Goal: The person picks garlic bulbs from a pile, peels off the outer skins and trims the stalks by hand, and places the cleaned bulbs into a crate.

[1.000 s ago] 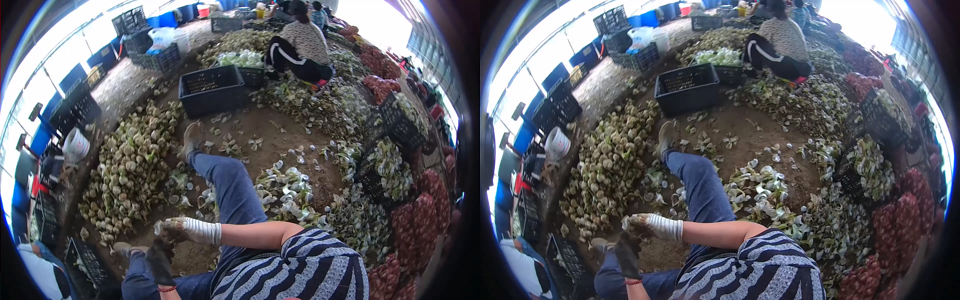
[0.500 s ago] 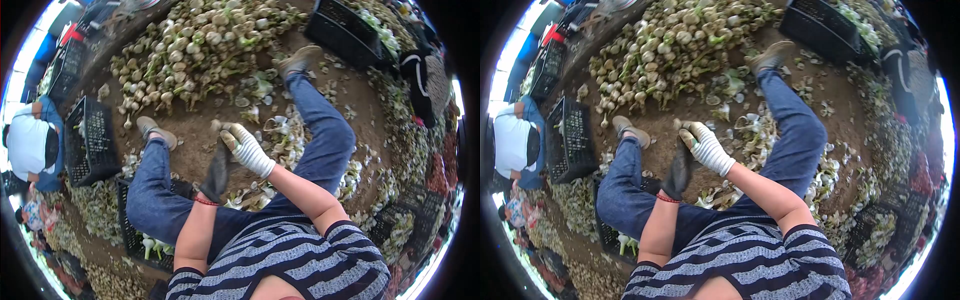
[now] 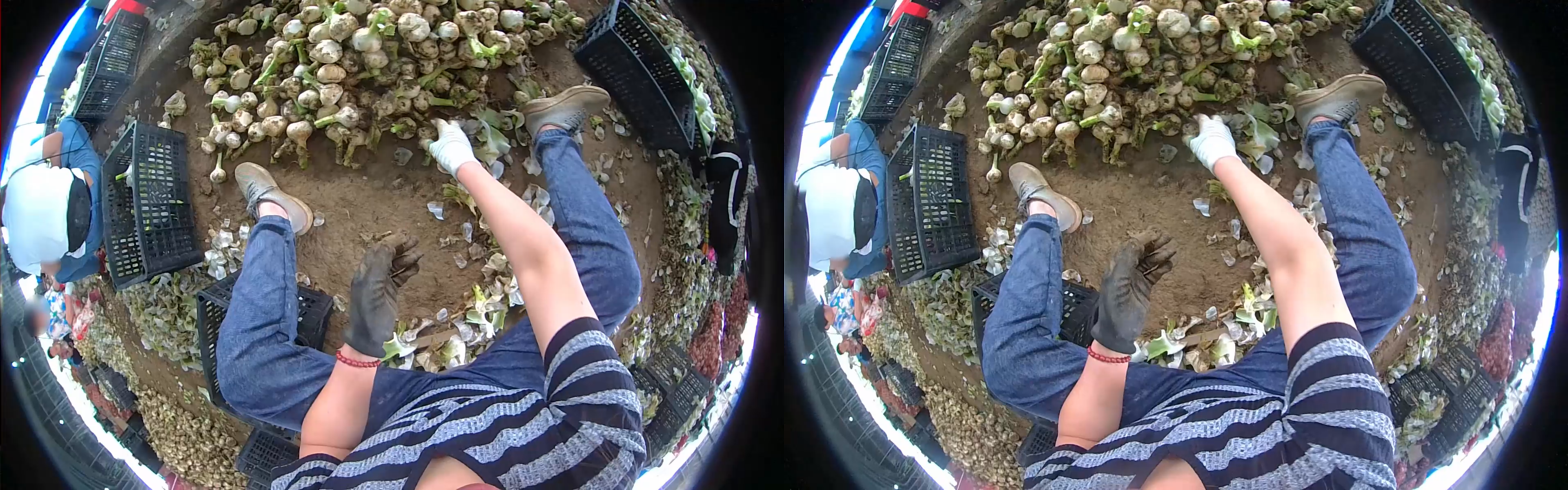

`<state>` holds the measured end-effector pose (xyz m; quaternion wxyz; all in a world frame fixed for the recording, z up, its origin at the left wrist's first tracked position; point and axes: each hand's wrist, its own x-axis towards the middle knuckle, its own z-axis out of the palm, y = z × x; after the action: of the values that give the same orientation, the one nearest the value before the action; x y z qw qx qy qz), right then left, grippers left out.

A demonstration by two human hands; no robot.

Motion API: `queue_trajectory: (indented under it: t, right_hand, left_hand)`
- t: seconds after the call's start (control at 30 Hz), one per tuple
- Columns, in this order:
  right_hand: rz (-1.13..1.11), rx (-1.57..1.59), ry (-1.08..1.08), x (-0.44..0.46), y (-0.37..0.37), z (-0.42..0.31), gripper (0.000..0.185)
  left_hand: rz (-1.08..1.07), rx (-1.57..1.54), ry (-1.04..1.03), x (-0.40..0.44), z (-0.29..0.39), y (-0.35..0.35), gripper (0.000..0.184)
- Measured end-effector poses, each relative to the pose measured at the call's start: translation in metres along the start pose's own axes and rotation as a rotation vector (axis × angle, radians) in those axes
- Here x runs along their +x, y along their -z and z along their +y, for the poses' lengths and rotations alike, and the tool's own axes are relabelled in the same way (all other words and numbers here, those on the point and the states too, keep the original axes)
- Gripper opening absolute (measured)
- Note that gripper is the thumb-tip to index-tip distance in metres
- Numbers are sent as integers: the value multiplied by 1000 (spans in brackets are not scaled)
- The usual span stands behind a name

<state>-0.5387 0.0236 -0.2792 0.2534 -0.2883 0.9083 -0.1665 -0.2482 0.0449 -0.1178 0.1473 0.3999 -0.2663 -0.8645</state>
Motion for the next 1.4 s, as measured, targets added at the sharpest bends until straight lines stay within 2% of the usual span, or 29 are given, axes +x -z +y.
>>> queue_trajectory:
  t: [0.07,0.13,0.17,0.2,0.27,0.3,0.33,0.4,0.43,0.47,0.5,0.53,0.6,0.63,0.67,0.73,0.77,0.8,0.87,0.9,1.03,1.1,1.13,1.2,1.23,1.27,1.3,1.33,1.4]
  right_hand:
    - [-14,-124,43,10,-13,-1,62]
    - [-50,-271,77,11,-14,2,56]
    - [2,-165,51,3,-13,5,50]
    - [62,-4,35,-10,-10,5,41]
    - [-200,830,-100,-61,12,-2,37]
    - [-417,1134,-211,-90,28,-5,37]
    - [-640,1435,-324,-118,42,-8,38]
    - [-936,1657,-229,-170,56,-15,41]
    - [-867,1716,-249,-201,67,-32,41]
    - [-799,1774,-268,-228,77,-52,41]
    - [-729,1751,-338,-246,84,-61,45]
    - [-737,1754,-326,-254,84,-58,45]
    - [-746,1640,-115,-270,83,-44,41]
    - [-643,1419,-113,-277,84,-37,45]
    - [-509,1169,43,-288,101,-38,47]
    - [-299,1064,57,-306,120,-45,48]
    - [-313,1101,84,-314,133,-50,49]
    - [-308,1106,84,-320,137,-52,49]
    - [-248,952,229,-326,141,-61,49]
    - [-201,856,171,-328,141,-66,41]
    - [-248,930,148,-339,143,-59,25]
    - [-285,973,139,-346,148,-50,25]
    - [-316,1019,127,-350,152,-47,24]
    - [-275,1005,69,-355,160,-49,32]
    - [-262,999,68,-357,163,-51,39]
    - [-248,994,63,-360,164,-53,45]
    - [-254,906,180,-361,164,-54,56]
    - [-256,834,150,-359,159,-56,49]
    - [-238,770,166,-352,147,-55,36]
  left_hand:
    - [21,37,-22,0,4,-1,43]
    - [41,42,-39,0,7,3,40]
    - [58,45,-54,-1,7,5,39]
    - [59,40,-59,-1,7,7,39]
    - [151,327,-261,2,4,7,41]
    - [92,372,-350,5,3,6,51]
    - [90,369,-354,4,3,0,51]
    - [50,676,-485,-4,3,-15,58]
    - [57,681,-492,-5,0,-16,58]
    - [-24,519,-450,-5,-4,-14,59]
    - [-105,358,-408,-10,-4,-15,61]
    - [-103,364,-419,-17,-2,-15,61]
    - [-162,287,-370,-36,4,-21,60]
    - [-136,244,-348,-46,6,-24,57]
    - [-137,248,-354,-53,3,-23,57]
    - [-20,700,-694,-60,-7,-20,55]
    - [69,1035,-887,-66,-5,-18,55]
    - [64,1039,-888,-71,-5,-19,55]
    - [77,1351,-1263,-79,-2,-26,58]
    - [90,1381,-1268,-81,-5,-26,60]
    - [124,1360,-1256,-95,-9,-30,60]
    - [-34,774,-861,-101,-14,-34,63]
    - [-32,772,-866,-104,-14,-33,63]
    - [-2,778,-710,-108,-15,-31,56]
    - [-5,779,-710,-108,-15,-30,56]
    - [56,1034,-937,-108,-16,-29,55]
    - [117,1288,-1163,-109,-18,-30,55]
    - [106,1288,-1162,-108,-18,-31,55]
    - [114,1366,-1373,-106,-16,-36,53]
